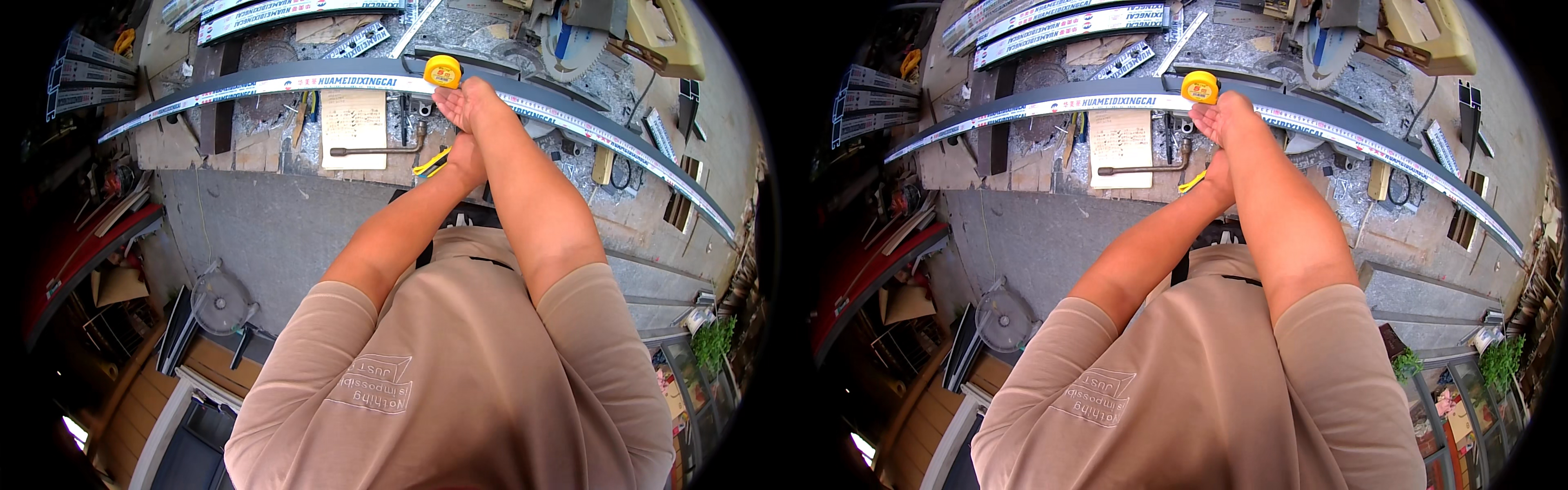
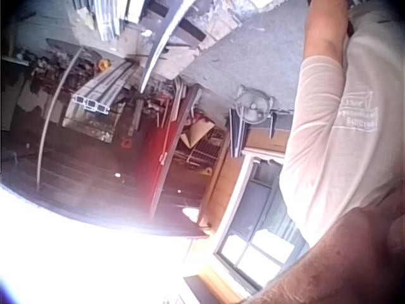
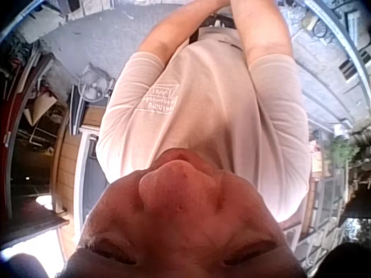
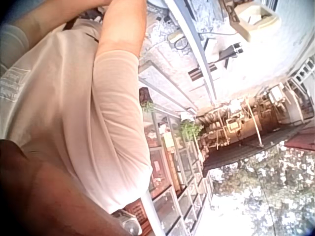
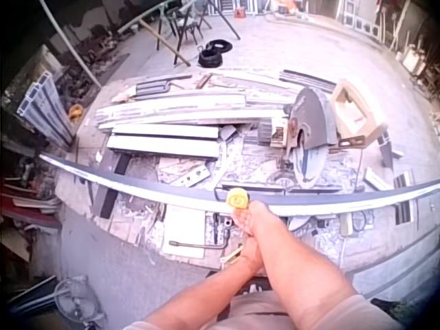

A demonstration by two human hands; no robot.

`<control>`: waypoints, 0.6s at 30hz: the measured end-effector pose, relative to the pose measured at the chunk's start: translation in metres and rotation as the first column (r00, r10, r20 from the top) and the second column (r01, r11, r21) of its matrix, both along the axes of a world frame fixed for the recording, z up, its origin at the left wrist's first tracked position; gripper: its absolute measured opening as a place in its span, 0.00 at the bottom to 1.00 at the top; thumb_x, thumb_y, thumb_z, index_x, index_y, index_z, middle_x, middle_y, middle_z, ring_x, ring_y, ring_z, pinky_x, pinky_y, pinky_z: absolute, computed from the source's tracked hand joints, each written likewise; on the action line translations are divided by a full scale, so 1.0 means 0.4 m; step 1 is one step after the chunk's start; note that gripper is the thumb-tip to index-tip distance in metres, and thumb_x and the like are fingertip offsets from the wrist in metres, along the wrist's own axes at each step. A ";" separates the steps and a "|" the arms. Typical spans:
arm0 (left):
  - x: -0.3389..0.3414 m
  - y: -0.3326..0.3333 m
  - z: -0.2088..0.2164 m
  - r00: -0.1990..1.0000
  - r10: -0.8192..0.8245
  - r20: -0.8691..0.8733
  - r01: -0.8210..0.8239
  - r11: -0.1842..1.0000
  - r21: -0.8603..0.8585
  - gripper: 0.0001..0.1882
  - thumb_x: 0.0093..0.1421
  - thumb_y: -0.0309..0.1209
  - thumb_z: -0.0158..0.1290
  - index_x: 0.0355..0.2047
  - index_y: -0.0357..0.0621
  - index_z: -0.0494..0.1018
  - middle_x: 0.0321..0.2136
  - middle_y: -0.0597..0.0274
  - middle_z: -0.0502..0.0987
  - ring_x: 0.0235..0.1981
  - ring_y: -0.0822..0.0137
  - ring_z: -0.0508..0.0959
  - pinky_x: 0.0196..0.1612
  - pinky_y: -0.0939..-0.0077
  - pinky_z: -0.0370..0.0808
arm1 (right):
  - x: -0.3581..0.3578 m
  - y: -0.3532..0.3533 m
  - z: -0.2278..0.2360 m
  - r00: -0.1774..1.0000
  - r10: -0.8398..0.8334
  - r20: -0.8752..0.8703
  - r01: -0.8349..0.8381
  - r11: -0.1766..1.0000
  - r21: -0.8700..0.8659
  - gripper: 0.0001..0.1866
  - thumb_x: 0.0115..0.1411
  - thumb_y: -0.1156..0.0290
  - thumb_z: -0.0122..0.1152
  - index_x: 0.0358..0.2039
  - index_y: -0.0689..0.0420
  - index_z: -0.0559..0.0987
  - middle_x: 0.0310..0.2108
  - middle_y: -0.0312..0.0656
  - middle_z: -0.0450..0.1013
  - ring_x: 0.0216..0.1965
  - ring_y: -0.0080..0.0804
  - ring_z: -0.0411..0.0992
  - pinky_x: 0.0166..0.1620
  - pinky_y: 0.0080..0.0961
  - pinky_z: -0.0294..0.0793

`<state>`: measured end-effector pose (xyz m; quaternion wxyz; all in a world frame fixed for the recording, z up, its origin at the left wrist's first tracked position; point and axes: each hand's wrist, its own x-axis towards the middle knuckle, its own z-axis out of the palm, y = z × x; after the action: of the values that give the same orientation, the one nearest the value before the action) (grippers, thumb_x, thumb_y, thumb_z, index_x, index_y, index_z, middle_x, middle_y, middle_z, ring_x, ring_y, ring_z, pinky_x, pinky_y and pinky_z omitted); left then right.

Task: The person handles several metal beams, selects one from a storage area, and uses a measuring tape to measure its length on a workbench.

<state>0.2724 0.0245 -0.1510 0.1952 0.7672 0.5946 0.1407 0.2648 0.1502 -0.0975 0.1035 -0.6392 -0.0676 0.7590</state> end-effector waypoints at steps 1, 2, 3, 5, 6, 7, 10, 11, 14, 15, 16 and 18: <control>-0.001 0.001 0.004 0.999 -0.040 -0.002 0.039 0.988 -0.149 0.28 0.68 0.44 0.47 0.65 0.46 0.64 0.65 0.49 0.67 0.65 0.52 0.69 0.62 0.56 0.69 | 0.000 0.000 -0.001 1.000 -0.002 -0.001 0.002 1.000 0.002 0.24 0.74 0.63 0.32 0.47 0.63 0.77 0.37 0.49 0.83 0.37 0.38 0.83 0.39 0.33 0.85; -0.001 0.003 0.008 0.997 -0.077 -0.004 0.073 0.953 -0.294 0.32 0.70 0.45 0.45 0.70 0.45 0.59 0.71 0.47 0.61 0.71 0.51 0.64 0.68 0.55 0.65 | 0.000 0.000 -0.003 1.000 -0.003 -0.001 0.003 1.000 0.004 0.23 0.74 0.63 0.32 0.47 0.63 0.77 0.36 0.49 0.83 0.36 0.38 0.84 0.39 0.32 0.85; 0.001 0.001 0.008 1.000 0.001 -0.006 -0.001 1.000 -0.018 0.22 0.65 0.44 0.50 0.56 0.49 0.70 0.57 0.53 0.73 0.56 0.54 0.75 0.53 0.57 0.73 | -0.001 0.000 -0.001 1.000 -0.003 -0.002 0.003 1.000 0.004 0.23 0.74 0.63 0.32 0.47 0.63 0.77 0.36 0.49 0.83 0.36 0.38 0.84 0.39 0.32 0.85; 0.001 0.001 0.007 0.997 0.077 0.014 -0.078 0.963 0.259 0.14 0.60 0.43 0.55 0.42 0.53 0.82 0.43 0.59 0.85 0.41 0.58 0.86 0.38 0.58 0.81 | -0.002 0.001 0.003 1.000 -0.009 0.000 0.009 1.000 0.003 0.23 0.73 0.63 0.32 0.47 0.63 0.77 0.36 0.49 0.83 0.37 0.38 0.83 0.39 0.32 0.85; -0.005 0.014 0.050 1.000 -0.011 -0.017 0.010 0.998 -0.062 0.22 0.66 0.44 0.49 0.57 0.49 0.70 0.57 0.53 0.72 0.57 0.55 0.73 0.54 0.57 0.71 | 0.003 0.002 -0.004 1.000 -0.012 0.003 0.012 1.000 0.003 0.23 0.73 0.63 0.32 0.47 0.63 0.77 0.36 0.49 0.83 0.37 0.38 0.83 0.39 0.32 0.85; -0.009 0.017 0.066 0.995 -0.100 -0.023 0.084 0.922 -0.377 0.32 0.71 0.44 0.43 0.71 0.45 0.58 0.72 0.48 0.60 0.73 0.51 0.60 0.71 0.55 0.62 | 0.003 0.001 -0.005 1.000 -0.008 -0.003 0.008 1.000 0.008 0.23 0.73 0.64 0.32 0.47 0.63 0.77 0.35 0.49 0.82 0.37 0.38 0.84 0.39 0.33 0.86; -0.014 0.016 0.069 0.989 -0.141 -0.045 0.121 0.943 -0.310 0.32 0.71 0.45 0.43 0.72 0.45 0.58 0.73 0.48 0.59 0.73 0.51 0.59 0.72 0.55 0.60 | -0.001 0.002 -0.003 1.000 -0.012 -0.007 0.012 1.000 0.004 0.23 0.73 0.64 0.32 0.46 0.64 0.76 0.34 0.49 0.82 0.35 0.38 0.84 0.39 0.33 0.86; -0.014 0.013 0.066 0.989 -0.142 -0.046 0.120 0.942 -0.312 0.32 0.71 0.45 0.43 0.72 0.45 0.58 0.73 0.48 0.59 0.73 0.51 0.59 0.72 0.55 0.60 | -0.003 0.002 -0.002 1.000 -0.021 -0.004 0.021 1.000 -0.002 0.22 0.73 0.64 0.32 0.46 0.64 0.76 0.34 0.50 0.82 0.35 0.38 0.84 0.39 0.33 0.87; -0.012 0.015 0.070 0.988 -0.139 -0.072 0.116 0.957 -0.265 0.33 0.71 0.45 0.43 0.72 0.46 0.58 0.73 0.48 0.58 0.74 0.51 0.59 0.72 0.55 0.59 | -0.002 0.002 -0.004 0.999 -0.039 0.004 0.039 0.999 -0.001 0.22 0.73 0.65 0.33 0.45 0.65 0.76 0.33 0.51 0.82 0.34 0.38 0.84 0.38 0.34 0.87; -0.012 0.017 0.069 0.988 -0.137 -0.076 0.111 0.954 -0.279 0.32 0.71 0.45 0.43 0.72 0.46 0.58 0.73 0.48 0.59 0.74 0.52 0.59 0.72 0.55 0.59 | -0.003 0.001 -0.001 0.999 -0.038 0.004 0.038 0.999 -0.001 0.22 0.73 0.65 0.33 0.45 0.65 0.76 0.33 0.51 0.82 0.34 0.38 0.84 0.38 0.34 0.87; -0.012 0.017 0.067 0.988 -0.135 -0.081 0.105 0.950 -0.294 0.32 0.71 0.45 0.43 0.71 0.46 0.58 0.73 0.48 0.59 0.74 0.52 0.59 0.72 0.55 0.60 | -0.004 0.000 0.002 0.999 -0.035 0.011 0.035 0.999 0.003 0.22 0.73 0.65 0.33 0.46 0.65 0.76 0.33 0.51 0.82 0.34 0.39 0.84 0.38 0.34 0.87; -0.012 0.017 0.069 0.990 -0.125 -0.061 0.100 0.945 -0.312 0.32 0.71 0.45 0.43 0.71 0.46 0.58 0.73 0.48 0.59 0.73 0.52 0.59 0.72 0.56 0.60 | -0.005 0.000 0.006 0.999 -0.033 0.017 0.033 0.999 0.007 0.22 0.73 0.65 0.33 0.46 0.65 0.76 0.33 0.51 0.82 0.34 0.39 0.84 0.39 0.35 0.87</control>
<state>0.2678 0.0312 -0.1235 0.2962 0.7650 0.5718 0.0044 0.2627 0.1502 -0.0952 0.1175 -0.6464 -0.0606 0.7514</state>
